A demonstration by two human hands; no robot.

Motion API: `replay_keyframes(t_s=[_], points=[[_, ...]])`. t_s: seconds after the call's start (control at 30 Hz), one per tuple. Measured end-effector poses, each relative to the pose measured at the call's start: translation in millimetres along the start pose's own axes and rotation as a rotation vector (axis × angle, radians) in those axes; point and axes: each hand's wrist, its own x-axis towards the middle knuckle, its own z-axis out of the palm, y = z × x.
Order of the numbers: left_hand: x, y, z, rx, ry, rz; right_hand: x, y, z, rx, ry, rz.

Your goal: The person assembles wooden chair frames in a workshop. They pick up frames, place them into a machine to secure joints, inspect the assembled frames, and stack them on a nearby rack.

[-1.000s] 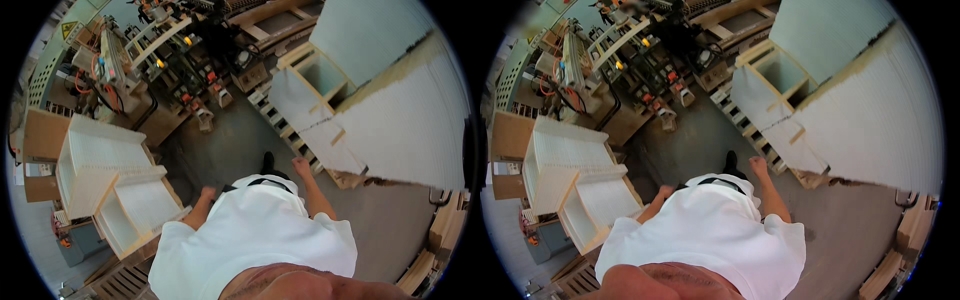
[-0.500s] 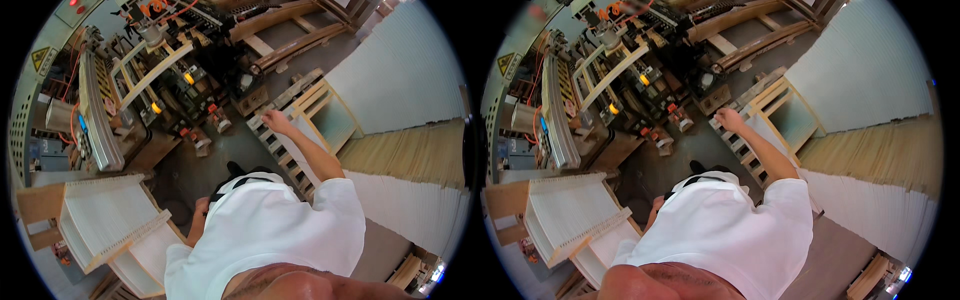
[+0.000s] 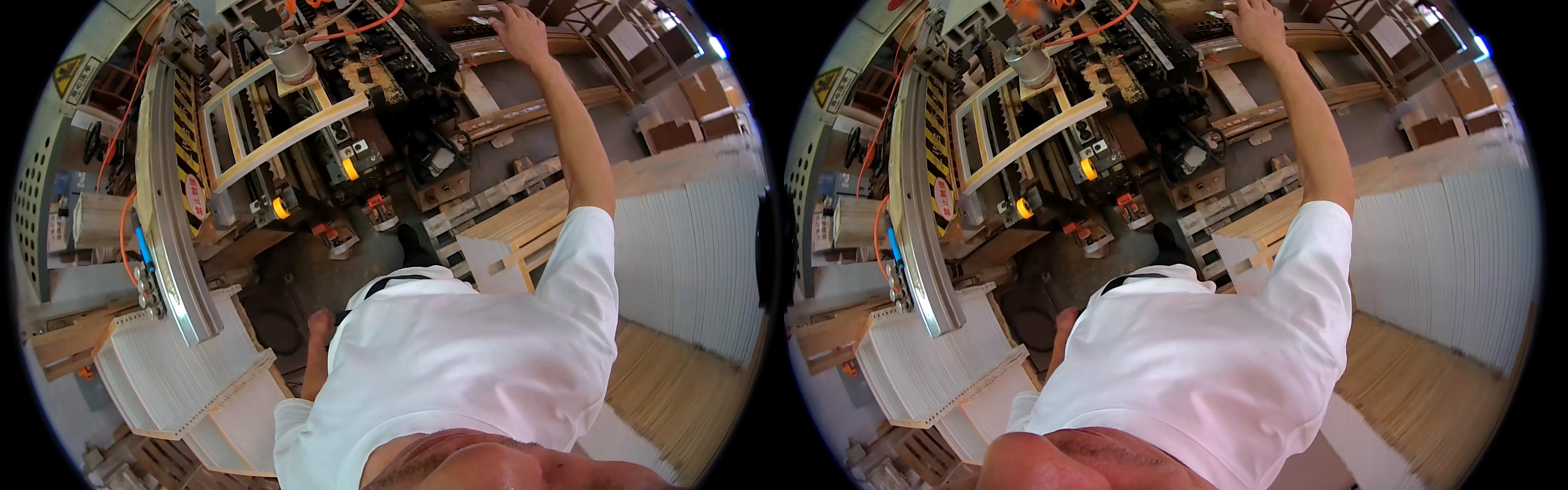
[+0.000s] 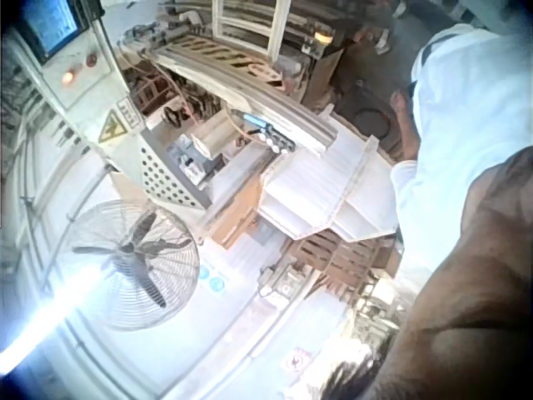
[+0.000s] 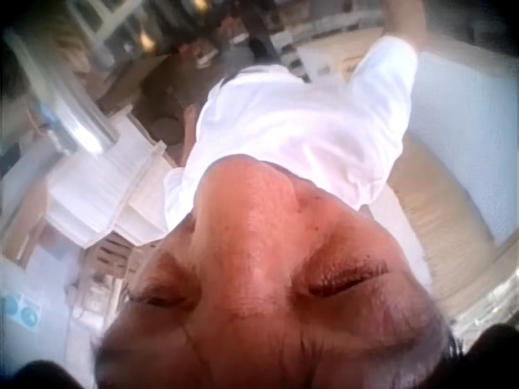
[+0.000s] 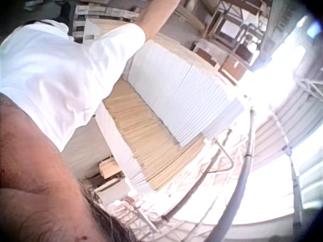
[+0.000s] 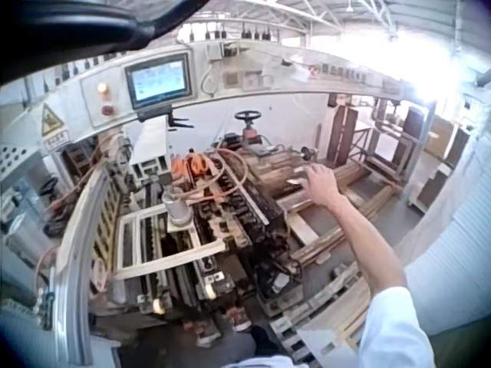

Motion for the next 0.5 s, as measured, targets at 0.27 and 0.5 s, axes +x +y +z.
replay_keyframes(t_s=[0.27, 0.5], points=[[-5.7, 71.9, 34.3, 0.03, 0.165, 0.043, 18.2, 31.7, 94.1, 0.391, -0.146, -0.068], [31.1, 148.9, -10.0, -0.8, 0.252, -0.239, 17.5, 39.2, 94.0, 0.516, -0.131, -0.265]])
